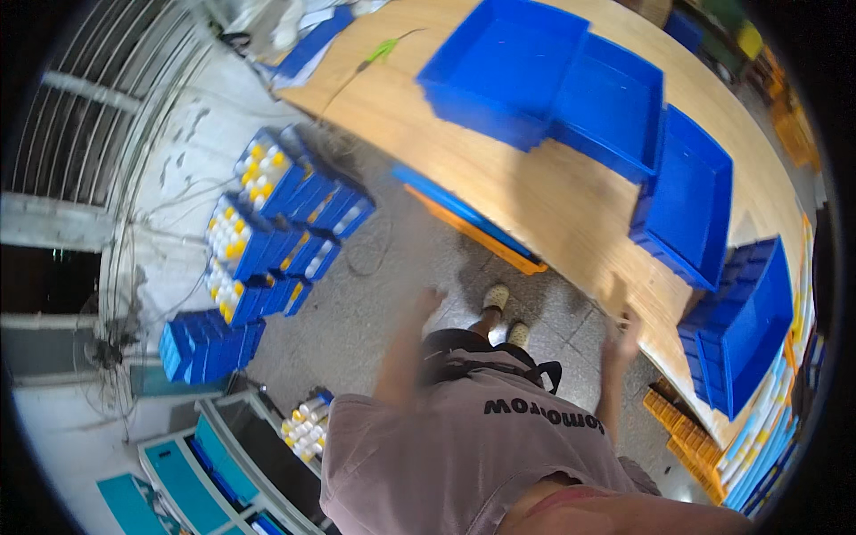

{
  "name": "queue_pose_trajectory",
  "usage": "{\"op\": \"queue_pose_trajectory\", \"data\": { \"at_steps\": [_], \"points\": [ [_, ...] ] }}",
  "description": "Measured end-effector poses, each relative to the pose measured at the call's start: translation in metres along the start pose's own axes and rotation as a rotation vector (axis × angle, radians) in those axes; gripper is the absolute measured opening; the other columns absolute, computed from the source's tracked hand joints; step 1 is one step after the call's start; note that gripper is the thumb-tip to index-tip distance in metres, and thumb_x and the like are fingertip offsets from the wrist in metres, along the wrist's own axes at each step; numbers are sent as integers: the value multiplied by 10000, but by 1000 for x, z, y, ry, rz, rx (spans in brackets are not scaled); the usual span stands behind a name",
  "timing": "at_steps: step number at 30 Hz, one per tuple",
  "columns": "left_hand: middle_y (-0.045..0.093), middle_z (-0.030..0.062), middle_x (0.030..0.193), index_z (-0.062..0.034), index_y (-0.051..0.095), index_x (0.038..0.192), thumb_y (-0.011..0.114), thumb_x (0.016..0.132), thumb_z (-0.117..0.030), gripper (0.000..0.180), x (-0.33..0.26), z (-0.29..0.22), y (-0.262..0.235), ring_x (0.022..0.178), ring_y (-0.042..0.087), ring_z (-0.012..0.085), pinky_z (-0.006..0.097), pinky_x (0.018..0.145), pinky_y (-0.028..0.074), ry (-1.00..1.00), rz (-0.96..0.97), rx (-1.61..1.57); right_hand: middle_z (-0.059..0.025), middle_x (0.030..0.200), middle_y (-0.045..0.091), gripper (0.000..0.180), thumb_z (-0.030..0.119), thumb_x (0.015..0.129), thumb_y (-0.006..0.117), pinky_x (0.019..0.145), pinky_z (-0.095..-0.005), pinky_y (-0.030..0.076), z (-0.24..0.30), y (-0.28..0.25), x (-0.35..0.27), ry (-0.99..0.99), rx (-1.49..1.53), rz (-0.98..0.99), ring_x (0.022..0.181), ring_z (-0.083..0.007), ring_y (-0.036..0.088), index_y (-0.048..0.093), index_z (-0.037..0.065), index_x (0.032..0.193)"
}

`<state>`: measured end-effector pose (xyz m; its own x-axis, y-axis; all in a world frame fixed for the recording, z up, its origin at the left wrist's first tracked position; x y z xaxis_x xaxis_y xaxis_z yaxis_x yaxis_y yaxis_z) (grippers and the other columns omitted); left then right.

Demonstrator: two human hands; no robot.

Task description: The person repeatedly picks up blue trays filled with white and yellow cups, places them on a conveyor belt, and then retrieves them. They also handle empty blue trays and stacks of rolled fabric on a wooden table, placing items into the trays.

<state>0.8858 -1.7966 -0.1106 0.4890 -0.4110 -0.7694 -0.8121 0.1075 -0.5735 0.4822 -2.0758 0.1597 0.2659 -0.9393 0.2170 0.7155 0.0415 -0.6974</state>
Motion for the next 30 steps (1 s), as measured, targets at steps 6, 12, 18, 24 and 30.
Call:
{"op": "queue_pose_trajectory", "data": {
  "at_steps": [6,12,18,24,30],
  "points": [
    [557,226,1276,-11,491,1359,552,946,-400,570,-155,327,140,1143,525,375,459,961,409,-628,113,-801,-148,1099,621,477,1,833,699,815,-364,511,177,169,-9,-502,232,510,950,-261,634,543,37,1282],
    [616,216,1114,20,545,1268,595,934,-281,453,-121,425,128,934,602,334,433,789,494,-936,-208,-1678,-159,1078,622,456,67,825,718,800,-383,534,293,340,36,-489,203,610,926,-294,648,557,14,1248],
    [666,167,988,13,596,1184,626,923,-235,361,43,451,-78,794,652,261,382,660,534,-459,-362,-1621,-207,1089,574,463,75,865,686,733,-391,532,431,530,111,-476,234,621,861,-302,643,510,20,1290],
    [683,75,967,-64,633,1149,632,914,-276,317,171,488,-258,804,647,184,336,643,500,-218,-689,-1010,-277,1133,570,512,252,854,728,861,-425,517,535,723,263,-605,96,340,1022,-383,585,548,-72,1209],
    [682,130,1120,-81,616,1237,592,925,-312,389,228,486,-340,976,655,264,423,843,513,-220,-451,-968,-161,1095,657,355,289,888,585,744,-500,538,561,896,442,-970,-791,258,949,-362,656,590,46,1147]
  ]
}}
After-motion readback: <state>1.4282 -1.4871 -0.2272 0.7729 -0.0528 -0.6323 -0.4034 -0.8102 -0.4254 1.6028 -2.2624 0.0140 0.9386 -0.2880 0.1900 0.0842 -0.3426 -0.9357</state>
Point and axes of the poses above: each hand's wrist, its own x-axis towards the middle knuckle, its own y-axis out of the palm, z = x × y, the point moved 6 cm from there along x, towards the middle knuckle
